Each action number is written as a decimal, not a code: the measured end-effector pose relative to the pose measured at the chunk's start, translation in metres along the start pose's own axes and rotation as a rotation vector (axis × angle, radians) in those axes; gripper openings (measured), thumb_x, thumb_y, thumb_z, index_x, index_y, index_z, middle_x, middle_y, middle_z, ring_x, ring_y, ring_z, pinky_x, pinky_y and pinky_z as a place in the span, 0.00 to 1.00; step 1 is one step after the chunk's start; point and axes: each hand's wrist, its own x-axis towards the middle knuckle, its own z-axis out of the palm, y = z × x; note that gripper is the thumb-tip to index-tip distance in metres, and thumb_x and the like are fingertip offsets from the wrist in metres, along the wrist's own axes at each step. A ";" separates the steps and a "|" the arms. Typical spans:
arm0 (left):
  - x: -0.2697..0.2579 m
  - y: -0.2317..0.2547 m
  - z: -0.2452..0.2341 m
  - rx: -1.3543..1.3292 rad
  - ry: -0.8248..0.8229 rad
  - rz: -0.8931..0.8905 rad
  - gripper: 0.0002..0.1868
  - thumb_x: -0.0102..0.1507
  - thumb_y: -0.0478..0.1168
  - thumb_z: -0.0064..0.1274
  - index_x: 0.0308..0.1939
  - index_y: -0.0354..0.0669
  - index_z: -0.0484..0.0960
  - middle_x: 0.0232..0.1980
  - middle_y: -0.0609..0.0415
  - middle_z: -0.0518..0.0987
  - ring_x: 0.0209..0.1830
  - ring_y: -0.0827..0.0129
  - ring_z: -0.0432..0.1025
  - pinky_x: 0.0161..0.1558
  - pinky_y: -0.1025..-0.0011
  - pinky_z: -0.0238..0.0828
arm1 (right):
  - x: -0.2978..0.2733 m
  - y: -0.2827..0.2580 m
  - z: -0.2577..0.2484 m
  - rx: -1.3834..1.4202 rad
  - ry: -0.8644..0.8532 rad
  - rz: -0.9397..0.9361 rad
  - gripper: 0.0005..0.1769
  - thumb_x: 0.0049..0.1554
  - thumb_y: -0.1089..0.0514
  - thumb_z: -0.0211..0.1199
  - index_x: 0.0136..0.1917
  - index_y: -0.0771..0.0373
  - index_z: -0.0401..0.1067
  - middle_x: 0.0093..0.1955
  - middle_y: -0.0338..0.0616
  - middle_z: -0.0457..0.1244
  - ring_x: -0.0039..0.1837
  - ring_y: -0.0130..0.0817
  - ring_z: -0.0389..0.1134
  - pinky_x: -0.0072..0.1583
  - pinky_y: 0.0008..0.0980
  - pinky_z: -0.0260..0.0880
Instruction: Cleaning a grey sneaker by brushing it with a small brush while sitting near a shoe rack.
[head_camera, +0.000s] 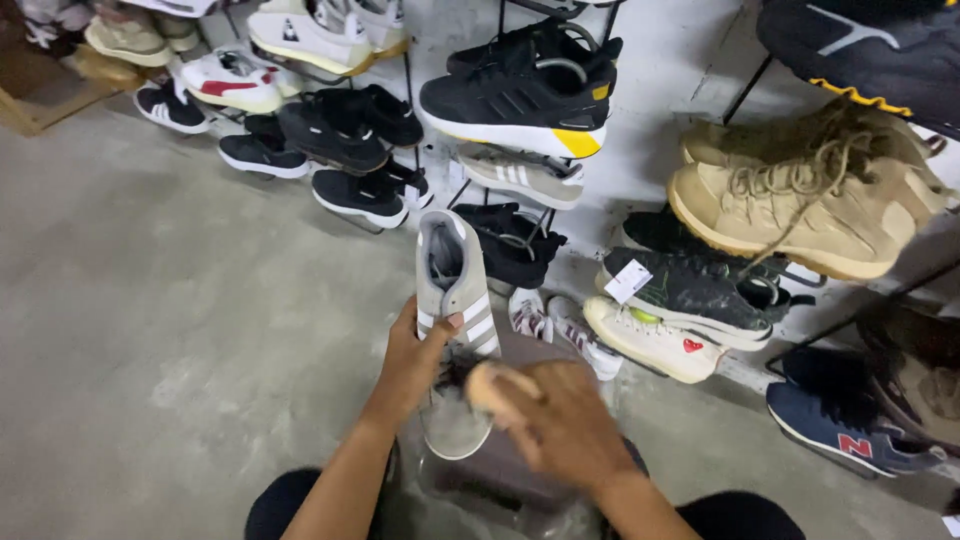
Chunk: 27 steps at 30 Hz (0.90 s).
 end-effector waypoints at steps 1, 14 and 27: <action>0.012 -0.001 0.005 0.001 -0.002 -0.001 0.33 0.55 0.48 0.53 0.65 0.47 0.73 0.60 0.55 0.79 0.60 0.65 0.73 0.59 0.66 0.66 | 0.008 0.011 0.005 0.000 0.000 0.003 0.37 0.54 0.46 0.65 0.75 0.47 0.61 0.53 0.51 0.60 0.52 0.52 0.61 0.51 0.54 0.64; 0.119 -0.035 0.032 0.175 0.136 -0.065 0.33 0.54 0.48 0.58 0.63 0.48 0.74 0.49 0.55 0.82 0.48 0.69 0.75 0.51 0.70 0.70 | 0.039 0.077 0.074 0.100 0.106 0.190 0.36 0.53 0.50 0.66 0.74 0.49 0.65 0.54 0.49 0.61 0.55 0.52 0.62 0.52 0.52 0.61; 0.116 -0.027 0.040 0.202 0.174 -0.246 0.38 0.53 0.45 0.59 0.68 0.51 0.69 0.57 0.57 0.81 0.55 0.67 0.76 0.55 0.67 0.74 | 0.040 0.080 0.076 0.109 0.206 0.465 0.29 0.61 0.48 0.62 0.74 0.50 0.66 0.47 0.41 0.61 0.46 0.44 0.62 0.48 0.44 0.59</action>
